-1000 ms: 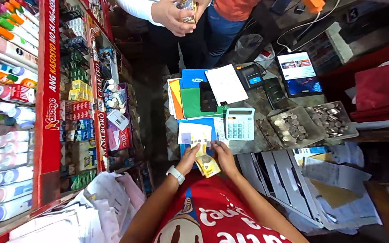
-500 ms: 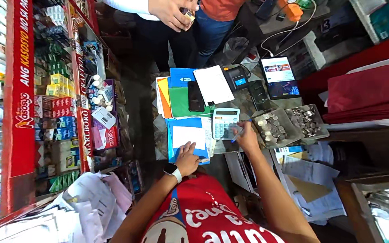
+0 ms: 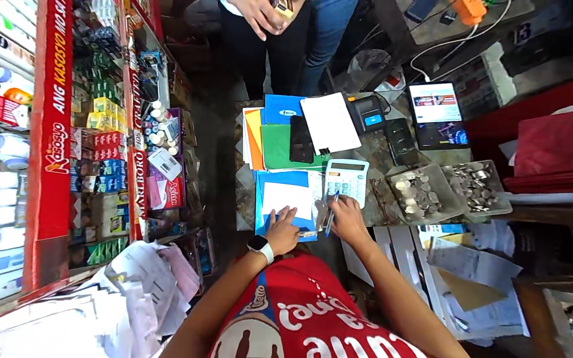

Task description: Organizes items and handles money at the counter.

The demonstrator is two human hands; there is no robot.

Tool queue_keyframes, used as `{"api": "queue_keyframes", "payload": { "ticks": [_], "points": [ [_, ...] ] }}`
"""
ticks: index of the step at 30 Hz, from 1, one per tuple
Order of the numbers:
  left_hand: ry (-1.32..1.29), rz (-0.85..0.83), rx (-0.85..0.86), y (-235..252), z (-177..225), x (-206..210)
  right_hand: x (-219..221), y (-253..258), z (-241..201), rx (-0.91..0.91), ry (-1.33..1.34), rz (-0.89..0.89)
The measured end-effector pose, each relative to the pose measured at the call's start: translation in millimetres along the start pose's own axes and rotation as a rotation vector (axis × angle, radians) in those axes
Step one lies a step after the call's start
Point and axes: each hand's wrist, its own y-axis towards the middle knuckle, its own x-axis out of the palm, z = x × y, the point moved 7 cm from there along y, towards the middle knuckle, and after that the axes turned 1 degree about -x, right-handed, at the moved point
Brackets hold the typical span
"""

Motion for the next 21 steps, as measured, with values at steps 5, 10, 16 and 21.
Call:
{"api": "queue_keyframes", "payload": {
  "ticks": [5, 10, 16, 21],
  "points": [
    [0.004, -0.017, 0.006, -0.6, 1.2, -1.9, -11.7, -7.8, 19.6, 0.193, -0.076, 0.119],
    [0.020, -0.013, 0.011, 0.6, 1.1, -1.4, -12.6, 20.3, 17.7, 0.131, -0.069, 0.057],
    [0.011, -0.013, 0.010, 0.9, 0.0, -1.5, -1.5, -4.7, -7.9, 0.016, -0.069, 0.038],
    [0.006, -0.006, 0.014, -0.2, 0.1, -1.9, -10.7, -21.5, 10.5, 0.118, -0.054, 0.144]
  ]
}}
